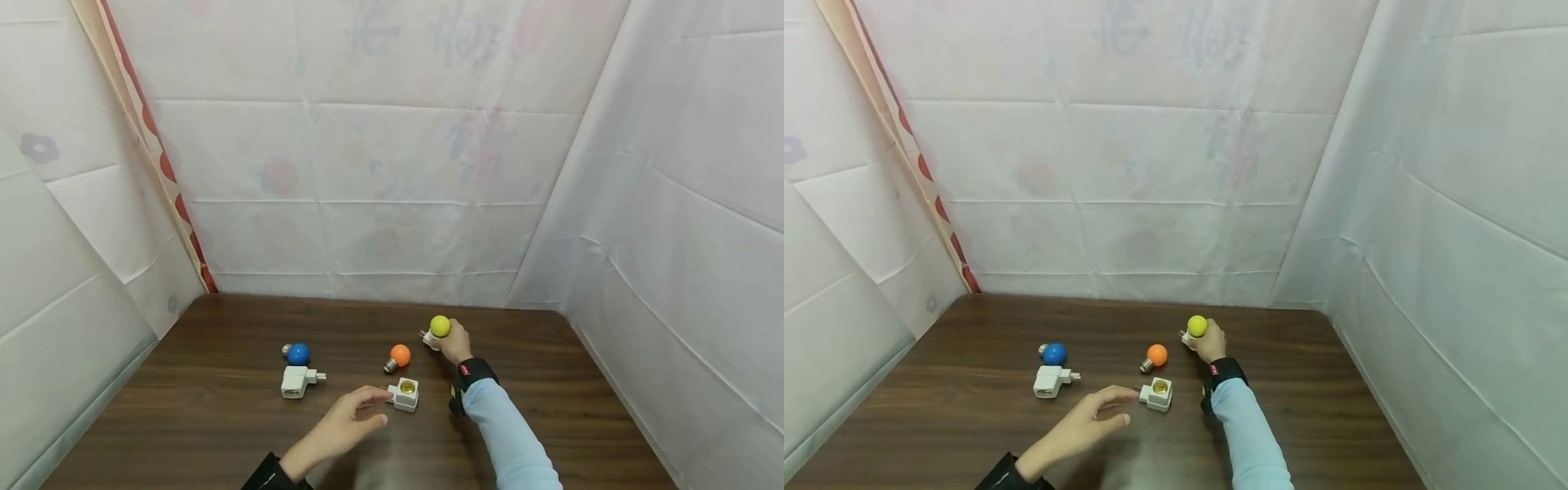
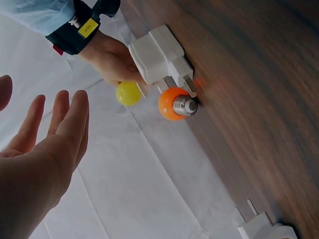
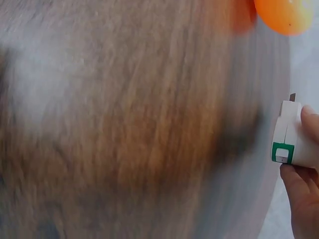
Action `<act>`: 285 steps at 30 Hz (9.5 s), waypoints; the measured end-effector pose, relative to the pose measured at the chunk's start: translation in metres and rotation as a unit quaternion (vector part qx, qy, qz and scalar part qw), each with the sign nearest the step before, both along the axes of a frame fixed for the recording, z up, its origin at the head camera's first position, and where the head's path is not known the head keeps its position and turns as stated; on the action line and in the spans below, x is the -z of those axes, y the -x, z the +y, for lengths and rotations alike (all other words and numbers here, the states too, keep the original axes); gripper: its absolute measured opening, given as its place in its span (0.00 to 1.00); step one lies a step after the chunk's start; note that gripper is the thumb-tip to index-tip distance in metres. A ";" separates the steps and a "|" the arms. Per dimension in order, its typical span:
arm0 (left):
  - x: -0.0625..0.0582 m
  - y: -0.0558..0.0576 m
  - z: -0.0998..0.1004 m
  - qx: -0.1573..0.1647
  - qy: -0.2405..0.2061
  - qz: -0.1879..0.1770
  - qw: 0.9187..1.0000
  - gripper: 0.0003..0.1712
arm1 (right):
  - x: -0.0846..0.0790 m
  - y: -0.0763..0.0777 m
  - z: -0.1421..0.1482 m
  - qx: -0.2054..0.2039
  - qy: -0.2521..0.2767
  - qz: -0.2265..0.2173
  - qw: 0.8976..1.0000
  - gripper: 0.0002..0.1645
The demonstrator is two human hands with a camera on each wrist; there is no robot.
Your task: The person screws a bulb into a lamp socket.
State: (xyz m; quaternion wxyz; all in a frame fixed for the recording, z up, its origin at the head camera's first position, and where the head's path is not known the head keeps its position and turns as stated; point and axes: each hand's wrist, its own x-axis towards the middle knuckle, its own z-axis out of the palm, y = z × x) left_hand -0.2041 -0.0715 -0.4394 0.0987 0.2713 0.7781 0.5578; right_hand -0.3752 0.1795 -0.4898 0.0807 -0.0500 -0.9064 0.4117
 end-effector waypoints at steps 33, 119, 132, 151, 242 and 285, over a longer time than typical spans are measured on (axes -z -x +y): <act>-0.003 -0.002 -0.004 0.007 0.028 -0.010 1.000 0.21 | 0.009 -0.007 0.001 -0.041 0.058 -0.024 0.997 0.45; 0.006 0.031 -0.001 -0.061 0.065 0.065 0.994 0.16 | -0.001 -0.129 -0.008 -0.206 0.089 -0.003 0.974 0.31; -0.003 0.121 0.039 -0.095 0.240 0.140 0.956 0.17 | -0.006 -0.159 0.013 -0.206 0.148 -0.020 0.967 0.33; 0.021 0.147 0.074 -0.137 0.369 0.086 0.915 0.27 | 0.001 -0.172 0.021 -0.196 0.192 -0.046 0.961 0.31; -0.028 0.021 0.017 -0.005 -0.027 0.013 1.000 0.27 | -0.037 -0.165 -0.056 -0.269 0.202 -0.004 0.942 0.28; -0.067 0.011 0.028 -0.064 0.277 0.223 0.933 0.25 | -0.041 -0.172 -0.061 -0.258 0.147 -0.005 0.955 0.24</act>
